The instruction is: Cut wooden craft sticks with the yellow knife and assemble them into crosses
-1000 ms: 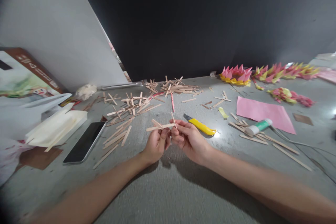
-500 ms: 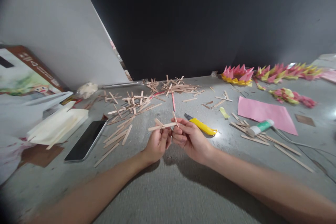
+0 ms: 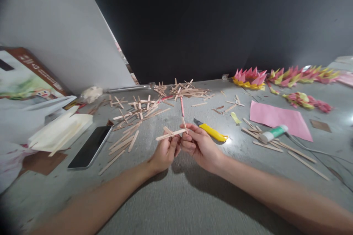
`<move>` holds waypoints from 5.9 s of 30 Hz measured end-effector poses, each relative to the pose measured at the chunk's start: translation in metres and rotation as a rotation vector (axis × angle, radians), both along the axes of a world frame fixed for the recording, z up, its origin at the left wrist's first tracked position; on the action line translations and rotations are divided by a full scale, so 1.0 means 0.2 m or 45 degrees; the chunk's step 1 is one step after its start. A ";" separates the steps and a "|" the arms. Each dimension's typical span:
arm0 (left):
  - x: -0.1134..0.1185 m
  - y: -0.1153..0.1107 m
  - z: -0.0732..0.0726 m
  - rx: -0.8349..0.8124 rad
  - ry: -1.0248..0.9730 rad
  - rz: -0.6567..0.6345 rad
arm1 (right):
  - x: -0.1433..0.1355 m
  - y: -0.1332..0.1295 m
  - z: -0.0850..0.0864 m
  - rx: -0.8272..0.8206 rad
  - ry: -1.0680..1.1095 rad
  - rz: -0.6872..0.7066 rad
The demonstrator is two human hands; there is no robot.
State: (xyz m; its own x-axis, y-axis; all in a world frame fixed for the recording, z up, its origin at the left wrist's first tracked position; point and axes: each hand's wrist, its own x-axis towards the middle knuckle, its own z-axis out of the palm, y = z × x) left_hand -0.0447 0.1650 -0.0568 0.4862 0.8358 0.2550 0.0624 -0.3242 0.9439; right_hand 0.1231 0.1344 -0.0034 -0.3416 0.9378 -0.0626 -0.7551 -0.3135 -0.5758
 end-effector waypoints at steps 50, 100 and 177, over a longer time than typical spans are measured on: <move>0.03 0.09 0.07 -0.312 0.014 -0.039 | 0.18 0.15 -0.18 0.666 -1.544 -0.437; 0.01 0.09 0.05 -0.283 0.023 0.048 | 0.19 0.10 -0.25 1.000 -1.846 -0.654; 0.01 0.10 0.11 -0.129 0.078 0.144 | 0.15 0.10 -0.22 1.207 -1.628 -0.571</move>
State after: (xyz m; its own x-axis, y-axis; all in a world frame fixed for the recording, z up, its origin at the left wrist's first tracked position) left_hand -0.0419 0.1843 -0.0358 0.3997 0.9059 0.1396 0.1514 -0.2154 0.9647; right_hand 0.1532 0.1536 -0.0468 -0.2311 0.8074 0.5428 0.4002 0.5874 -0.7034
